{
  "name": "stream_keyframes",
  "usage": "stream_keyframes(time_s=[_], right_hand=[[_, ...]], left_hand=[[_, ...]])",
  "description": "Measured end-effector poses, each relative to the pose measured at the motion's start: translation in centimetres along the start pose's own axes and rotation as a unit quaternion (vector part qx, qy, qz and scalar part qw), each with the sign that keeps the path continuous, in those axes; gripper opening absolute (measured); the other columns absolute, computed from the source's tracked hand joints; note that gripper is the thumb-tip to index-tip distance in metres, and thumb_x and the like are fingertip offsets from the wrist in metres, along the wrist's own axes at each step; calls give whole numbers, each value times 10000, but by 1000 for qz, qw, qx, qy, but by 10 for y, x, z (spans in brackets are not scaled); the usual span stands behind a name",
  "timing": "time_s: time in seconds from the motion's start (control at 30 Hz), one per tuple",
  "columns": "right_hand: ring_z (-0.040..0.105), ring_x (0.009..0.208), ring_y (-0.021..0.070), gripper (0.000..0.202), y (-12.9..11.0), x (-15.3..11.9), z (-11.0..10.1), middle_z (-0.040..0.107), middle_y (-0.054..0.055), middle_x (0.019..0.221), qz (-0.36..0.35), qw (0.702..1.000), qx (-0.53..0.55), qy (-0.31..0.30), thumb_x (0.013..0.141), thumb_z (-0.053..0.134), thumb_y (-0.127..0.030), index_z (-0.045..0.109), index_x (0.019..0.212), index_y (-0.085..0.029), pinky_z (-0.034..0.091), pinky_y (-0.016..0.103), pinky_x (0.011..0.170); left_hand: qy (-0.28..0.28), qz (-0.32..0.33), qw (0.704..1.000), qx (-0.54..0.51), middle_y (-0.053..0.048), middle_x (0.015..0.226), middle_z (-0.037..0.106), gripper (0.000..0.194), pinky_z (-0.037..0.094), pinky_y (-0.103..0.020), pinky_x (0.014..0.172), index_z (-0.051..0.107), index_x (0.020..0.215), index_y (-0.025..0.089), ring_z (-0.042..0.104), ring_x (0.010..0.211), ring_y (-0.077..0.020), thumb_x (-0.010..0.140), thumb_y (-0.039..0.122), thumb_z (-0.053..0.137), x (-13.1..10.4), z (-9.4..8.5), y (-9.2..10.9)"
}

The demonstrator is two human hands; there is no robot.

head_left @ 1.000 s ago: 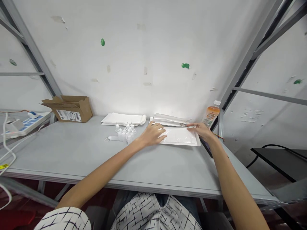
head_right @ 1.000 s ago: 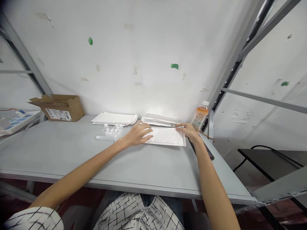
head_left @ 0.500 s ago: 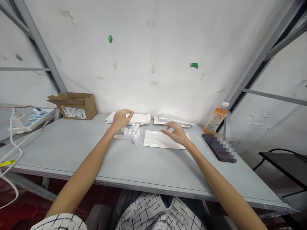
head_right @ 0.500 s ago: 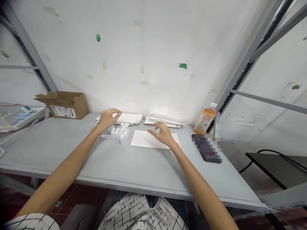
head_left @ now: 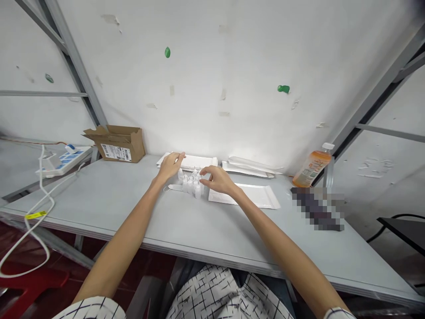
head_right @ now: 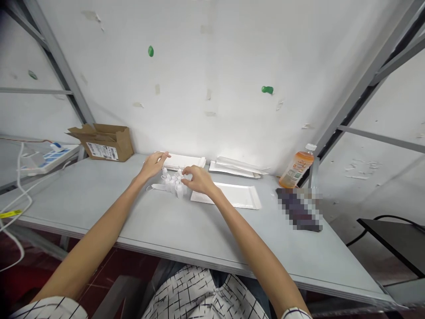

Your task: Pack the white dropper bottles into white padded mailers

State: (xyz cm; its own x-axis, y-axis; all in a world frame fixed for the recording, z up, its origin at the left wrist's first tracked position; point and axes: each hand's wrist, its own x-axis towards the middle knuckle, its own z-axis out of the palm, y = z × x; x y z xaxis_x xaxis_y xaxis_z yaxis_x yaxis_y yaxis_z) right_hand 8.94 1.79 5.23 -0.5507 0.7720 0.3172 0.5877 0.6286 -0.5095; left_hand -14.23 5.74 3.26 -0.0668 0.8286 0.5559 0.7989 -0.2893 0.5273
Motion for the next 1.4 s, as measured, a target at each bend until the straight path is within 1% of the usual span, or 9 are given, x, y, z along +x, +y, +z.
stream_keyframes(time_s=[0.37,0.63,0.77,0.9,1.0,1.07,1.13,1.27,1.4], right_hand=[[519,592,111,111,4,1,6,573,-41,656,-12,999,20,24,792,602,-88,560,819,-188,371,231,597],[545,442,93,168,9,-3,-3,551,-44,537,34,987,158,10,710,531,-28,507,646,-181,395,192,434],[589,449,120,99,20,-13,-23,569,-26,572,58,970,226,73,682,548,-88,522,654,-180,397,192,375],[545,424,104,53,43,-40,-60,578,-26,600,81,952,224,192,658,560,-164,556,709,-180,401,205,385],[525,413,108,151,74,-70,-90,574,-33,564,113,941,187,259,631,573,-200,609,776,-173,414,219,409],[525,418,110,177,98,-92,-105,564,-32,523,142,929,161,301,623,568,-202,637,782,-164,436,223,439],[516,406,109,162,122,-111,-114,557,-24,492,186,913,146,333,623,563,-211,652,746,-153,447,226,440],[535,404,120,144,154,-132,-114,586,-8,531,254,886,200,334,618,614,-248,657,706,-143,505,258,425],[589,447,136,97,159,-133,-107,615,9,548,273,888,222,295,616,656,-200,663,690,-138,559,262,434]], left_hand=[[8,26,1000,11,-83,1091,725,561,454,-360,953,733,886,201,633,1037,-238,983,552,306,1,1,-1],[22,42,999,12,-79,1085,722,487,469,-346,949,729,884,188,643,1033,-222,995,462,343,0,-1,5],[52,68,996,-16,-80,1078,722,449,473,-344,964,722,859,181,645,1054,-217,996,423,369,-5,-13,28],[110,134,982,-75,-78,1080,716,441,483,-342,985,706,904,190,644,1069,-194,1024,380,326,-31,-18,80],[23,248,966,-75,-83,1080,710,410,518,-355,922,707,946,210,642,1054,-203,1026,365,336,-57,2,124],[-74,331,941,-27,-91,1111,702,373,504,-388,932,720,948,220,633,1075,-226,1015,361,381,-70,28,146],[-149,367,917,36,-125,1206,670,354,465,-457,992,729,994,205,603,1157,-279,1001,393,428,-77,58,160],[-229,340,907,91,-177,1410,544,441,410,-515,1044,672,1198,187,524,1278,-343,972,505,468,-78,108,161],[-284,304,905,88,-175,1536,426,651,290,-532,1140,525,1404,197,381,1424,-350,951,648,402,-81,123,145]])
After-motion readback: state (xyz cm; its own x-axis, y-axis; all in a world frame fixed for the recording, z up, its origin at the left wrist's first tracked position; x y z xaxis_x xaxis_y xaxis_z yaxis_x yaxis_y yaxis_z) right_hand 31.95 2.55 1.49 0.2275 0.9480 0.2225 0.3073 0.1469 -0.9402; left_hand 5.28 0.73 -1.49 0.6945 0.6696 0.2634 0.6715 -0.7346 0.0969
